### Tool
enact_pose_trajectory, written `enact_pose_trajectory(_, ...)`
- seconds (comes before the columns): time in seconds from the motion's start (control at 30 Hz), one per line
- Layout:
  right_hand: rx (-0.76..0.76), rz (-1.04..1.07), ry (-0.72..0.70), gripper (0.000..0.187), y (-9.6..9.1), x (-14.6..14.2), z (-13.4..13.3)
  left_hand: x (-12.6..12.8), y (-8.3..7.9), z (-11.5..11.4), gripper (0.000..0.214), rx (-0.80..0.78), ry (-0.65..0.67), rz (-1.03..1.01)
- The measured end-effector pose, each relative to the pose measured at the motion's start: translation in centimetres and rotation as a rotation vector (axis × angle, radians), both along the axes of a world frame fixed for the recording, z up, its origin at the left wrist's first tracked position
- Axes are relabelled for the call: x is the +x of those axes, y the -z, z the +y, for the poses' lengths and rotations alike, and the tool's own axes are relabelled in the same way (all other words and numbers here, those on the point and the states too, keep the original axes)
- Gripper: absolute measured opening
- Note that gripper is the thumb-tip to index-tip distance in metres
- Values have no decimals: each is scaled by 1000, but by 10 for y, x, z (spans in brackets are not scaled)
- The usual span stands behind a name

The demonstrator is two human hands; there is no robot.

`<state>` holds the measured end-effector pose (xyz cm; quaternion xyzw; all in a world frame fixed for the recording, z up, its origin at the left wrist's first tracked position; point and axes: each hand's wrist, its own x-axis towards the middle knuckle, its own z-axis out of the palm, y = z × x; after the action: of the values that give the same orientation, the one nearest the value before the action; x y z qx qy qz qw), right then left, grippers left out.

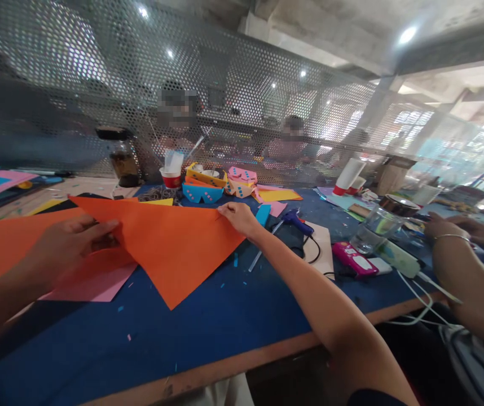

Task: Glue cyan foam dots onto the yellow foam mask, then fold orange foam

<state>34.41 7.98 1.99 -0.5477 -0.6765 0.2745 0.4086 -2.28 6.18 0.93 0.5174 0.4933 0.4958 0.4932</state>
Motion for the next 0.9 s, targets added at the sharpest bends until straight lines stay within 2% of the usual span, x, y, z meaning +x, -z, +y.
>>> enact_pose_trajectory(0.1, -43, 14, -79, 15, -8, 0, -8, 1, -9, -4, 49, 64, -56, 68)
enact_pose_trajectory(0.2, -70, 15, -127, 18, -13, 0, -19, 4, -17, -10, 54, 72, -62, 93)
enact_pose_trajectory(0.3, -78, 15, -126, 19, -12, 3, -30, 7, -18, -12, 60, 45, 28, 100)
enact_pose_trajectory(0.4, -89, 21, -107, 19, -9, 8, -43, 9, -11, -9, 75, 12, 165, 134)
enact_pose_trajectory(0.5, -98, 31, -110, 17, -7, 13, -55, 12, -3, -6, 85, 54, 213, 169)
enact_pose_trajectory(0.67, -131, 22, -176, 19, -2, 18, -67, 15, -7, -13, 104, 155, 91, 188)
enact_pose_trajectory(0.77, -131, 11, -213, 21, 3, 20, -68, 14, -12, -16, 107, 206, 37, 195)
enact_pose_trajectory(0.9, -139, 19, -223, 21, 5, 20, -70, 11, -7, -14, 119, 252, 2, 280)
